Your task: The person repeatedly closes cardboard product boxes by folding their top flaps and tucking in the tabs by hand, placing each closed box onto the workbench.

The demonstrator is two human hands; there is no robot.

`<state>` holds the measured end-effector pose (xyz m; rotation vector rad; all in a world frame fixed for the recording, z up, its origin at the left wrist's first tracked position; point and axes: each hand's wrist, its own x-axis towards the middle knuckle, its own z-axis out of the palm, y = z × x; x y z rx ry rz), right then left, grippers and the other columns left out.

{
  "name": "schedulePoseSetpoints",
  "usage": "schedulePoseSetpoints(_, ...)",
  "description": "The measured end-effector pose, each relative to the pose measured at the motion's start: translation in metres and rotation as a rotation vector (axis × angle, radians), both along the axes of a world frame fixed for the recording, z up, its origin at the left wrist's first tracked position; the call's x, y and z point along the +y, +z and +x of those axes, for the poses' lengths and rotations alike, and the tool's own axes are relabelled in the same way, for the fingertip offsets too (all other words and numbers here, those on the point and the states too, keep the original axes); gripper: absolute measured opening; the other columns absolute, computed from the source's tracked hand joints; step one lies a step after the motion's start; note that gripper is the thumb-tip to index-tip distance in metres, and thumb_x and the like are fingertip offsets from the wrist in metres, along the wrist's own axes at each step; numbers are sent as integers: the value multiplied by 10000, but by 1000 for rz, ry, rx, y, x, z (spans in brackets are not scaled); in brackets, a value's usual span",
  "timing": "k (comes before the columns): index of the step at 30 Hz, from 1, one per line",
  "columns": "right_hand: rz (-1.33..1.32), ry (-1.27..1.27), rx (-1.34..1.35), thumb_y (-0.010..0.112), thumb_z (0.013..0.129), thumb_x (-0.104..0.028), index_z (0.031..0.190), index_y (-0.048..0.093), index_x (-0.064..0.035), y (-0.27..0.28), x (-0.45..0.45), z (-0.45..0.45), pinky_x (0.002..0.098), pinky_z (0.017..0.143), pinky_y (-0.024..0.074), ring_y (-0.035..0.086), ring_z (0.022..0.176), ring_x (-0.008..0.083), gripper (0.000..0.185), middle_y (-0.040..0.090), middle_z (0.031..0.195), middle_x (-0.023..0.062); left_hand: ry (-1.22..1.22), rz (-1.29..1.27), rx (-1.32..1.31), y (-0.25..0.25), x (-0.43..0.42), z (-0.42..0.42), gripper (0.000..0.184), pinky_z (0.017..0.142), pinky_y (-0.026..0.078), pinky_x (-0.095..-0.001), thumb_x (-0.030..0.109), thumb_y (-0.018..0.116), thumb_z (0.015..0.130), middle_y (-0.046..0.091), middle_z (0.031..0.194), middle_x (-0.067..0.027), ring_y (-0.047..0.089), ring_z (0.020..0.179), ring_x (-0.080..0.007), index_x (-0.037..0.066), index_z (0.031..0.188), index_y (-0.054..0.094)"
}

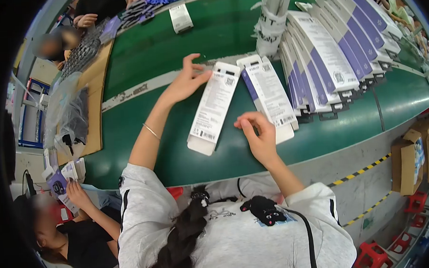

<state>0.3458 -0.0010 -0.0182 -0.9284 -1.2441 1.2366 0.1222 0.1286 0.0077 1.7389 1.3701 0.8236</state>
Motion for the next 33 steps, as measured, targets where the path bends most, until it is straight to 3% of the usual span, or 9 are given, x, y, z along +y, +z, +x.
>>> schedulePoseSetpoints(4, 17, -5, -152, 538, 861, -9, 1102, 514, 28, -8, 4, 1, 262, 778, 466, 556, 963, 160, 245, 550, 1066, 96, -77, -66, 39, 4, -42, 35, 893, 862, 448, -363, 238, 742, 705, 498, 1093, -246, 564, 1003, -323, -14, 1322, 147)
schedulePoseSetpoints(7, 23, -45, -123, 541, 825, 57, 1324, 291, 19, -10, 6, 0, 281, 800, 477, 523, 1037, 191, 560, 364, 1301, 135, -112, -129, -132, 4, -74, 38, 911, 900, 427, -362, 136, 737, 697, 485, 1059, -210, 547, 1008, -303, 17, 1340, 102)
schedulePoseSetpoints(11, -29, 94, 124, 562, 791, 99, 1348, 292, 28, 1, 1, -4, 251, 785, 482, 527, 1024, 181, 624, 361, 1287, 148, -151, -177, -431, -3, -119, 43, 901, 926, 407, -372, 98, 713, 714, 447, 1124, -180, 487, 1086, -244, 64, 1370, 95)
schedulePoseSetpoints(14, 102, 170, 69, 566, 780, 108, 1325, 344, 36, 4, -1, -4, 246, 770, 482, 521, 1009, 169, 592, 366, 1271, 134, -74, -142, -656, 2, -140, 47, 783, 896, 427, -322, 27, 668, 745, 483, 1102, -142, 510, 1037, -203, 66, 1351, 174)
schedulePoseSetpoints(17, 109, 228, -8, 570, 768, 96, 1289, 430, 16, 6, -4, -2, 235, 761, 478, 511, 975, 152, 546, 364, 1260, 117, 39, -201, -762, 1, -154, 47, 484, 784, 461, -258, 78, 586, 854, 498, 1068, -127, 527, 955, -151, 72, 1233, 284)
schedulePoseSetpoints(21, 107, 263, -181, 560, 773, 69, 1214, 528, -18, 12, -6, -2, 238, 759, 474, 510, 971, 145, 450, 395, 1241, 117, 241, -75, -696, -22, -168, 62, 278, 751, 445, -245, 165, 490, 931, 481, 1010, -87, 497, 860, -112, 59, 1146, 351)
schedulePoseSetpoints(27, 89, 383, -208, 520, 799, 61, 1090, 592, -5, 6, -3, 3, 278, 803, 464, 527, 991, 167, 307, 473, 1193, 123, 298, -36, -663, -34, -177, 67, 294, 750, 437, -243, 185, 495, 932, 514, 987, -89, 513, 859, -116, 45, 1148, 354)
schedulePoseSetpoints(30, 9, 328, 133, 504, 840, 71, 1185, 485, 20, 8, -6, -7, 286, 869, 441, 560, 992, 191, 350, 494, 1193, 135, 321, -25, -825, -15, -175, 70, 316, 749, 435, -249, 189, 503, 929, 540, 1005, -107, 523, 854, -120, 44, 1164, 348)
schedulePoseSetpoints(33, -87, 345, 357, 553, 812, 96, 1076, 509, 19, 7, 0, -2, 282, 854, 458, 568, 1006, 176, 279, 608, 1024, 145, 263, 4, -764, -32, -177, 61, 293, 722, 442, -236, 168, 527, 916, 556, 1035, -120, 534, 853, -114, 25, 1145, 414)
